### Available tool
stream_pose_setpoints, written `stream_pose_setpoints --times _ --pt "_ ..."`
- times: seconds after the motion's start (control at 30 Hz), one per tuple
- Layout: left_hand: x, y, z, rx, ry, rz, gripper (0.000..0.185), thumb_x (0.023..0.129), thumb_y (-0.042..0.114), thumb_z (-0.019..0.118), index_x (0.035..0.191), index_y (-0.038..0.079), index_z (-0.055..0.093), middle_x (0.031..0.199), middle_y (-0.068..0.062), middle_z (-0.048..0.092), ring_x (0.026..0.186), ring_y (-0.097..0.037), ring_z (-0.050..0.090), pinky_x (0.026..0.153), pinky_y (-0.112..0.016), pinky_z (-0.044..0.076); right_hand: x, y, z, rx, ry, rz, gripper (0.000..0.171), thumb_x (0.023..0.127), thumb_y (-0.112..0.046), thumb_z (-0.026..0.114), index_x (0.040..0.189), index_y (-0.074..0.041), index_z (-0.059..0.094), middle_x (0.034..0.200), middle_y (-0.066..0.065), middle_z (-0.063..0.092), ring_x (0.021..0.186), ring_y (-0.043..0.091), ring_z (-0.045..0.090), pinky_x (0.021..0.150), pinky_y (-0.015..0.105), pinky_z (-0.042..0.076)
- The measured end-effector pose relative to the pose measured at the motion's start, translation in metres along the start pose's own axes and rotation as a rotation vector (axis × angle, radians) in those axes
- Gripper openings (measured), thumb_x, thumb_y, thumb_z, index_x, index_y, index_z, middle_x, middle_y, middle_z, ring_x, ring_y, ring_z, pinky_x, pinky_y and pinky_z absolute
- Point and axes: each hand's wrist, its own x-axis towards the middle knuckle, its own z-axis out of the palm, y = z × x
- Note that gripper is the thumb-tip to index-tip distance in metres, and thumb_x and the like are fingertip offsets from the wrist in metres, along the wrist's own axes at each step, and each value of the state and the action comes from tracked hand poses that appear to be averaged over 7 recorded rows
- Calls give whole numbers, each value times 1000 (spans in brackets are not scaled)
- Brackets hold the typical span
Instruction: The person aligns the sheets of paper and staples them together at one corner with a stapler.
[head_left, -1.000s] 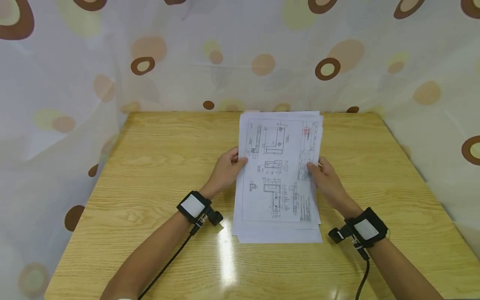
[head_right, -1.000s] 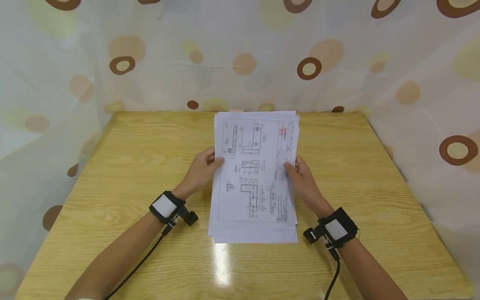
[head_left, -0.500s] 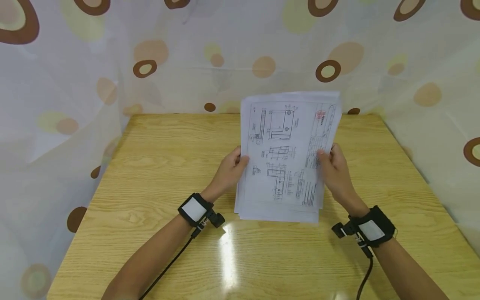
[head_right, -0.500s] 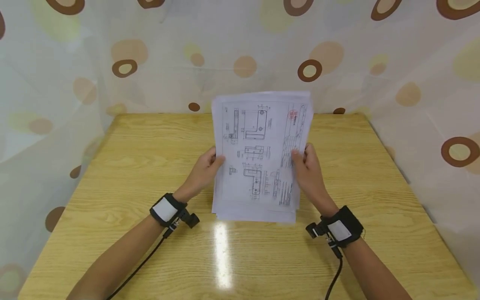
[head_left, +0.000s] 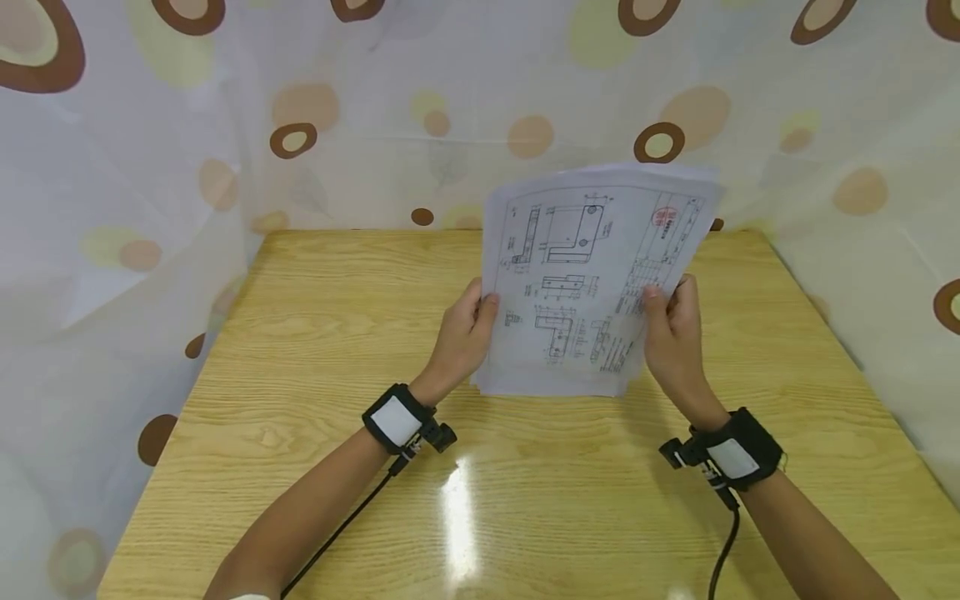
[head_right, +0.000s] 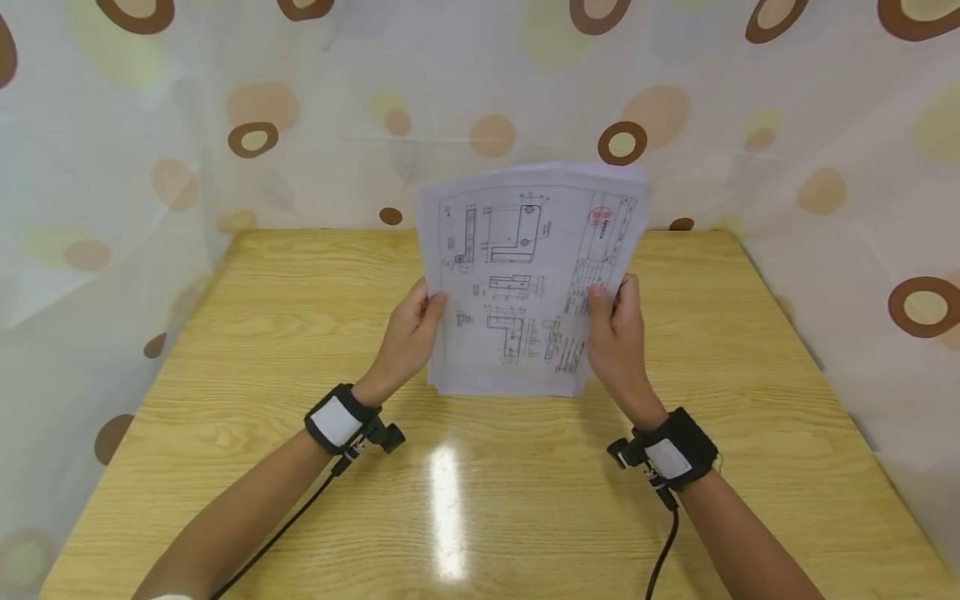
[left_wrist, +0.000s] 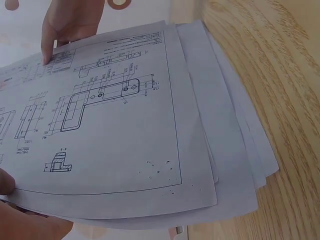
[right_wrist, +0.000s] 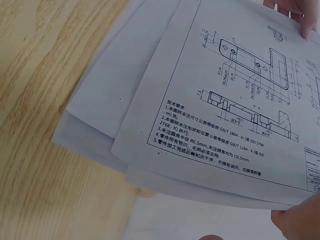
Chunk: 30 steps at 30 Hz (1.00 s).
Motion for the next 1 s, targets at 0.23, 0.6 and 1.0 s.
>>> stream_pose_setpoints --times 0.23,0.6,1.0 --pt "-2 -1 0 -5 12 14 26 108 11 37 127 0 52 86 -14 62 70 -30 62 52 -26 40 -3 2 5 2 1 -38 25 108 -5 34 132 1 39 115 7 56 92 17 64 72 24 51" --pt "-8 -4 0 8 7 -3 25 109 13 37 125 0 52 87 -14 62 73 -29 63 55 -28 43 -9 9 7 12 -13 -36 27 109 -8 33 135 -1 38 119 7 58 98 16 65 76 26 51" --pt "-8 -12 -1 23 24 -29 24 108 12 40 124 1 53 84 -12 62 69 -25 62 53 -28 44 -10 10 12 71 -37 -45 30 108 -7 32 138 -5 36 122 11 55 98 19 64 77 27 51"
